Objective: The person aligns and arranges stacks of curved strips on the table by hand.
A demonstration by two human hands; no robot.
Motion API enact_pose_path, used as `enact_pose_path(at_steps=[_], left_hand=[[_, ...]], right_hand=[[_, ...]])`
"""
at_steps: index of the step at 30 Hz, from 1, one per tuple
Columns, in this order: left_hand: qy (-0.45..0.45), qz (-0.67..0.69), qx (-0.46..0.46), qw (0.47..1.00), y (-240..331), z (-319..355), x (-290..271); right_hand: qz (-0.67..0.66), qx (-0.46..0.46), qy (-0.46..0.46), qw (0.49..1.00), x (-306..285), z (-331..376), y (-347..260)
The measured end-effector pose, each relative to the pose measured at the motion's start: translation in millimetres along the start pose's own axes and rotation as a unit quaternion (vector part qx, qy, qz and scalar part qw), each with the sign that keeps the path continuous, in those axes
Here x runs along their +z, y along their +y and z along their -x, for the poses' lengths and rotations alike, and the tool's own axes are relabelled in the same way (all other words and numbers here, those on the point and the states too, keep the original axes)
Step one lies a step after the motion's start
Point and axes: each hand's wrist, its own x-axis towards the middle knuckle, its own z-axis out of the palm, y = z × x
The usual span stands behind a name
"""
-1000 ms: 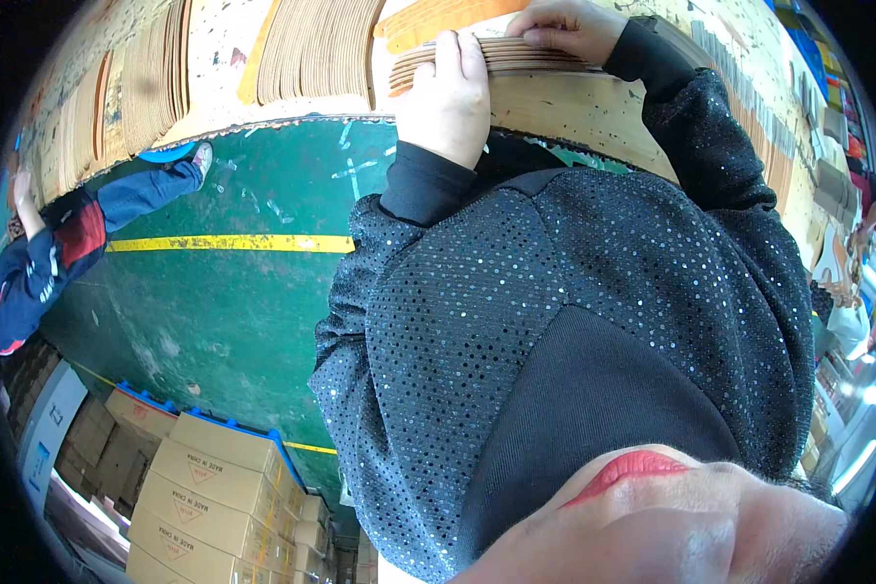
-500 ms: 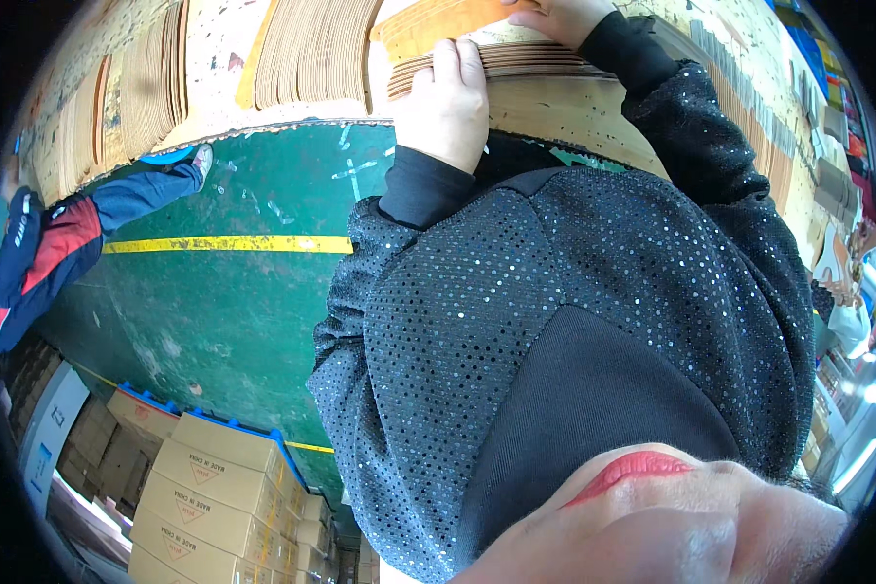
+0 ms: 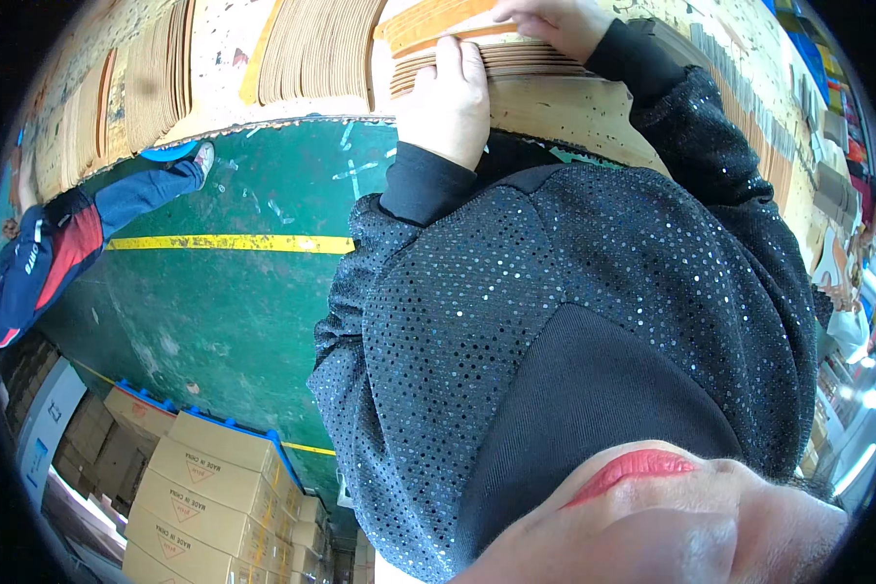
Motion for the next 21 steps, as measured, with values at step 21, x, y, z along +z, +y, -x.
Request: enact_pose_path(at_steps=[21], left_hand=[[-0.062, 0.02, -0.011, 0.998, -1.9, -4.2, -9.9]], right_hand=[[0.324, 0.283, -0.065, 0.9, -104.4, -8.5, 44.5]])
